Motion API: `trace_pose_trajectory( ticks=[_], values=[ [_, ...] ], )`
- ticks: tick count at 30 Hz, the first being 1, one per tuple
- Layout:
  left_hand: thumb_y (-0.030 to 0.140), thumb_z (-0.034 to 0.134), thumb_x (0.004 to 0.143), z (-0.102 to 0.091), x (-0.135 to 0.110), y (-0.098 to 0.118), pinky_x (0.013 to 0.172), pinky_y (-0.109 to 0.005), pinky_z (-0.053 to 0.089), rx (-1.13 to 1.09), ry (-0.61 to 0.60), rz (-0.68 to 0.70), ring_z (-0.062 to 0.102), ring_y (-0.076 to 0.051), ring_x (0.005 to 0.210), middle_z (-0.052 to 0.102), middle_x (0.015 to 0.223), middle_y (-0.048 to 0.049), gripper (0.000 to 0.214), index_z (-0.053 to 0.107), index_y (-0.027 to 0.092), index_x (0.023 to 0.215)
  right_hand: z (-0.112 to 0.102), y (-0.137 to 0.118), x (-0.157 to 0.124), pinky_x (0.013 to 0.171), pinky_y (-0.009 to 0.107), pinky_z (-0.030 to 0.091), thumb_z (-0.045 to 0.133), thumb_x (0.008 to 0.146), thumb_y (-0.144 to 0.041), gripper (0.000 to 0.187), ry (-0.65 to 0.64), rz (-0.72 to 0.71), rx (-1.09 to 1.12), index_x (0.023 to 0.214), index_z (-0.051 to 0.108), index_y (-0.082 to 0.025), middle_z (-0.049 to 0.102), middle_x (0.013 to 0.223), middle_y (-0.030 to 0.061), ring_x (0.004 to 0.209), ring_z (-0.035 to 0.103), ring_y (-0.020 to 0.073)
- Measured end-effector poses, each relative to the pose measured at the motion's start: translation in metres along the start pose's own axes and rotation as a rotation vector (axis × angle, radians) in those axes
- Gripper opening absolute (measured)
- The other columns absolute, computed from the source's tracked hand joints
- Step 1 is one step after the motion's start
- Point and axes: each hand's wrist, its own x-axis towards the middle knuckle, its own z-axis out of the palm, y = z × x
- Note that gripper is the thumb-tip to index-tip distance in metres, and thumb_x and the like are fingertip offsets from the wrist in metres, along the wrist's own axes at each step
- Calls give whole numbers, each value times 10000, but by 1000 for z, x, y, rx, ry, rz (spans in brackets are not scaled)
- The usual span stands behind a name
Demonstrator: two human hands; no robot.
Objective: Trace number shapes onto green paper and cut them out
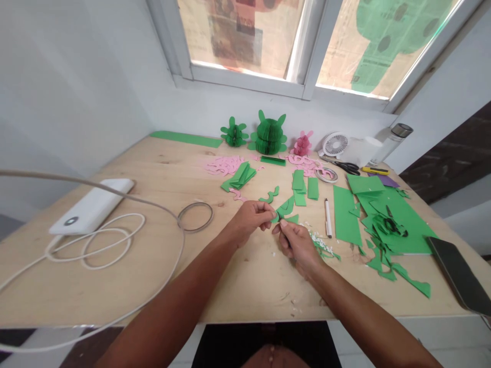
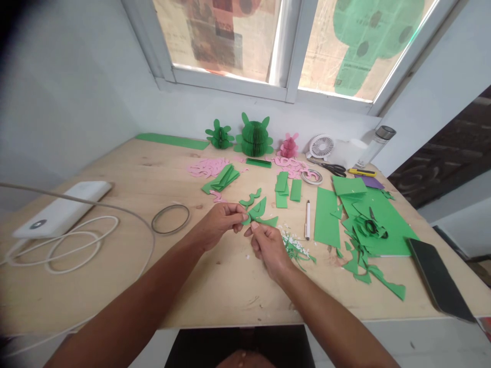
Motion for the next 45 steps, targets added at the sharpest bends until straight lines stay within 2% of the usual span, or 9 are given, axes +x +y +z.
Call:
trace_pose_trajectory(
  ticks=[45],
  values=[
    [310,648,618,-2,-1,3,507,-209,346,67,-38,10,450,-78,462,500,464,51,163,603,155,593,1,-1,-1,358,204,107,691,688,-617,466,15,8,6,674,617,-157,380,408,-93,342,240,36]
  ],
)
